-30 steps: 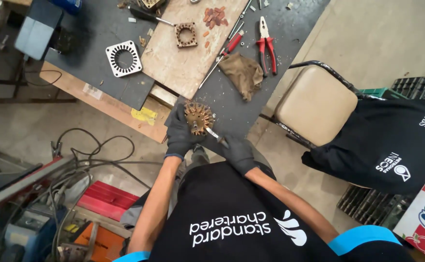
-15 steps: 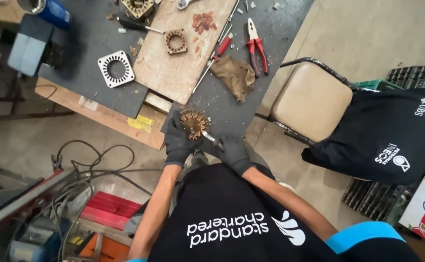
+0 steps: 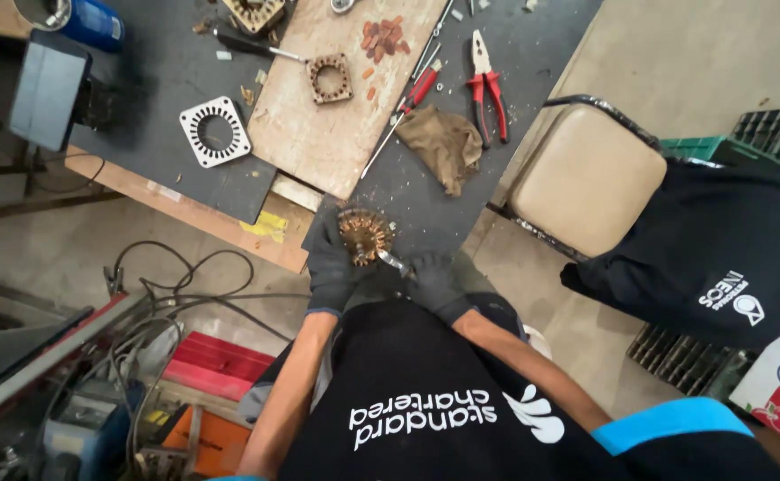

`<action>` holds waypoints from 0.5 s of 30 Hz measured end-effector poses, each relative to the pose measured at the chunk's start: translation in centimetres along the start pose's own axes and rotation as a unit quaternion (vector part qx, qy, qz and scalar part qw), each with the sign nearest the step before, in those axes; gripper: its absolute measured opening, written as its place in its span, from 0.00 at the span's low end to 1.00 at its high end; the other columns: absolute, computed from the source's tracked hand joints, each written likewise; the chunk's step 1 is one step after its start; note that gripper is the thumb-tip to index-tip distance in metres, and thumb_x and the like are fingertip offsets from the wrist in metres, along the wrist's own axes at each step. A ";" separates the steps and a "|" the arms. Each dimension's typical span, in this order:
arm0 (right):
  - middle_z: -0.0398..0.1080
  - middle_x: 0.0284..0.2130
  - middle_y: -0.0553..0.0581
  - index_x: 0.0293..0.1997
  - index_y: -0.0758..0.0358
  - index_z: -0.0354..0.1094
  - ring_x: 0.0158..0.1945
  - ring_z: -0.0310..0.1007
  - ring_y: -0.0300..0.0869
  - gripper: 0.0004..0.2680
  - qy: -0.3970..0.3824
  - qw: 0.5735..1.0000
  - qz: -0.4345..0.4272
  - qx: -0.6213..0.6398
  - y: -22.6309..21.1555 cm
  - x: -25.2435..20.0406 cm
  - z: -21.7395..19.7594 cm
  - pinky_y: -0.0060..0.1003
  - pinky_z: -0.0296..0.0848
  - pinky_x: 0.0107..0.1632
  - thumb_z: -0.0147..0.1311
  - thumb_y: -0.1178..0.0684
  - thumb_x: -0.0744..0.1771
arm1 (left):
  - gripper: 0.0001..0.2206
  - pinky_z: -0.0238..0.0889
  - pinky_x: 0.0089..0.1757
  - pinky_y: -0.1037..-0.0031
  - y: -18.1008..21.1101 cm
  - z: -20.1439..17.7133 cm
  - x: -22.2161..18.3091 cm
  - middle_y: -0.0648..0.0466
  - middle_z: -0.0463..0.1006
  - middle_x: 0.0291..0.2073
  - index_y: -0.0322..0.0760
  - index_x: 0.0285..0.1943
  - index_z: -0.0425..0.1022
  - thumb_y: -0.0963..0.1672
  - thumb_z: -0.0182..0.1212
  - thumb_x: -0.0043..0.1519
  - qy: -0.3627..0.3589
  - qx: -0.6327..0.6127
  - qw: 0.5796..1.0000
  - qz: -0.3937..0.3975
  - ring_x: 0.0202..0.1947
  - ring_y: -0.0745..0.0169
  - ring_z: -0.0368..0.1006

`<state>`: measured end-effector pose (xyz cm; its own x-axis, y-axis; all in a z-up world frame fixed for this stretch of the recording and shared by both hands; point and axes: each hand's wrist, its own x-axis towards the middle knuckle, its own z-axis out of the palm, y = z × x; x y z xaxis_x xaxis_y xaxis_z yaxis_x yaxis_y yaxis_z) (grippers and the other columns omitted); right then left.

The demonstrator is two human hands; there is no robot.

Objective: Disassembling an electric motor stator to remove copper windings using pliers and a screwdriver

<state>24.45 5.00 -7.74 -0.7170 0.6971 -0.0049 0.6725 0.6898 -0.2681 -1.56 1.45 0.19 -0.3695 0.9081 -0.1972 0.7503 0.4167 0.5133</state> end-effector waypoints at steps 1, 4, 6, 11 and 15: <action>0.68 0.38 0.56 0.41 0.52 0.70 0.45 0.70 0.55 0.14 0.000 1.000 -0.004 0.003 -0.1 0.3 -0.3 0.52 0.69 0.48 0.57 0.40 0.59 | 0.67 0.62 0.64 0.53 -0.2 0.2 0.2 0.34 0.57 0.70 0.37 0.81 0.43 0.69 0.69 0.36 0.002 0.002 1.000 -0.003 0.69 0.28 0.57; 0.67 0.37 0.58 0.40 0.54 0.71 0.43 0.68 0.55 0.13 0.053 0.998 -0.035 -0.022 -0.1 0.6 -0.5 0.52 0.66 0.49 0.57 0.42 0.58 | 0.69 0.63 0.64 0.56 -0.3 0.0 0.2 0.38 0.60 0.69 0.40 0.81 0.45 0.66 0.75 0.29 -0.028 -0.005 0.998 -0.060 0.70 0.33 0.59; 0.69 0.41 0.57 0.48 0.53 0.69 0.49 0.71 0.54 0.17 -0.058 0.998 0.011 0.026 0.5 -0.7 0.2 0.51 0.70 0.51 0.55 0.36 0.61 | 0.66 0.63 0.64 0.56 0.6 -0.8 -0.1 0.36 0.59 0.70 0.38 0.80 0.47 0.67 0.74 0.34 -0.039 -0.010 0.998 -0.048 0.69 0.32 0.59; 0.71 0.47 0.60 0.54 0.52 0.65 0.51 0.73 0.59 0.19 -0.166 0.981 0.070 0.072 -0.2 1.2 -5.0 0.55 0.74 0.50 0.54 0.35 0.63 | 0.71 0.62 0.65 0.58 -0.3 1.2 -0.2 0.43 0.60 0.71 0.44 0.81 0.45 0.62 0.80 0.24 -0.058 0.024 0.995 -0.076 0.71 0.41 0.58; 0.70 0.57 0.58 0.65 0.44 0.61 0.58 0.72 0.57 0.22 -0.234 0.944 0.166 0.161 -1.5 0.3 -9.6 0.55 0.74 0.57 0.45 0.31 0.66 | 0.69 0.66 0.62 0.54 2.2 -2.0 -0.8 0.40 0.60 0.70 0.44 0.82 0.41 0.58 0.83 0.30 -0.083 -0.009 0.992 -0.094 0.67 0.37 0.65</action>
<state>24.97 6.08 1.94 -0.5291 0.6496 -0.5459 0.8381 0.2995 -0.4559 -0.71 1.56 3.12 -0.4055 0.8091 -0.4254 0.6656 0.5803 0.4693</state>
